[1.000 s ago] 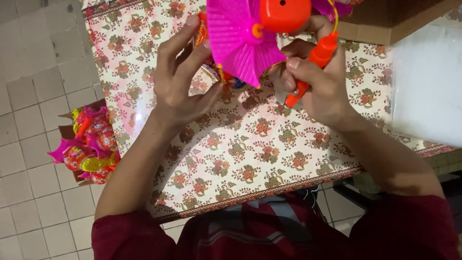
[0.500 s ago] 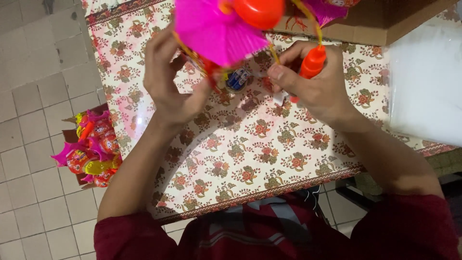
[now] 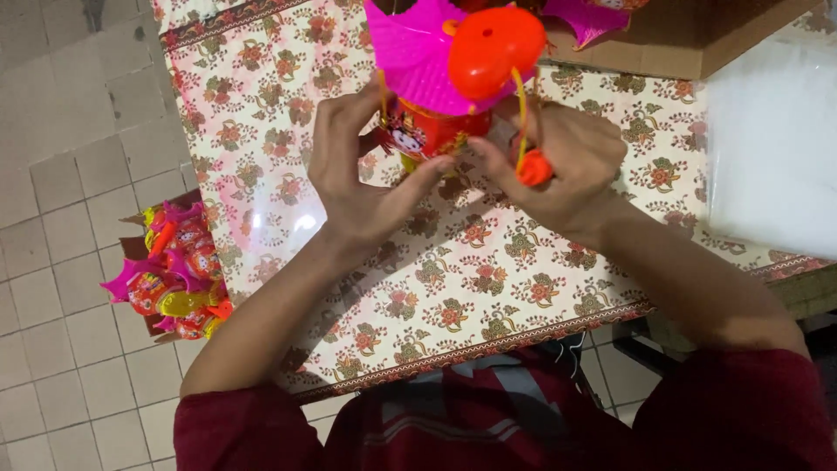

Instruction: Assembling toy lanterns by wiping them with a cloth, attaching plastic handles, and placing them into a cardboard box.

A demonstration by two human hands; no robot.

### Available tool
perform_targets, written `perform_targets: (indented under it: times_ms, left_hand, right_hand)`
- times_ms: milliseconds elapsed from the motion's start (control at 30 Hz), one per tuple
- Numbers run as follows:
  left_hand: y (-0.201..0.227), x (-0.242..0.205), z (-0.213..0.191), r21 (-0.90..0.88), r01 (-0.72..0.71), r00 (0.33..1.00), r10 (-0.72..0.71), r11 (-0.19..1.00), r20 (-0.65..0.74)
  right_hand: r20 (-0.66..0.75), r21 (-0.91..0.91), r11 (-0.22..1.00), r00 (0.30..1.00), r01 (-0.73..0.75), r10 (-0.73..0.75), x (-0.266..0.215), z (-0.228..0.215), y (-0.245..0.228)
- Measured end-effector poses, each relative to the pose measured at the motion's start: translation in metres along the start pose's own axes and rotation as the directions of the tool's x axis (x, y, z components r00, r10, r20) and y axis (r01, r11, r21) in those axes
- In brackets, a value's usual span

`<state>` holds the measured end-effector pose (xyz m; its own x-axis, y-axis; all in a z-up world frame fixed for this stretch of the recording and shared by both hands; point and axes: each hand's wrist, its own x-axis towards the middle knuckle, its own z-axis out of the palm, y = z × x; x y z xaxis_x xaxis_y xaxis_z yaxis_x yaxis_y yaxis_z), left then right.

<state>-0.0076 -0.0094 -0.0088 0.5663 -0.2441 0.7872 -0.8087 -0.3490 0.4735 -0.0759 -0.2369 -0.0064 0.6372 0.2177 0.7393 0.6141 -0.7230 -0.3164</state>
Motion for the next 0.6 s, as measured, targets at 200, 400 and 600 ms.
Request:
perform_targets:
  times_ms: [200,400,600]
  left_hand:
    - [0.001,-0.001,-0.001,-0.040,-0.020,0.999,0.021,0.999,0.025]
    - [-0.003,0.008,-0.008,-0.012,-0.006,1.000,0.005,1.000,-0.018]
    - [-0.007,0.012,-0.010,0.012,-0.005,0.997,0.006,1.000,-0.080]
  right_hand:
    - [0.075,0.082,0.995,0.995,0.065,-0.071,0.002,0.000,0.000]
    - [0.155,0.385,0.922,0.988,-0.045,-0.016,0.014,-0.001,-0.005]
    - [0.129,0.438,0.898,0.992,-0.045,-0.014,0.000,0.010,0.011]
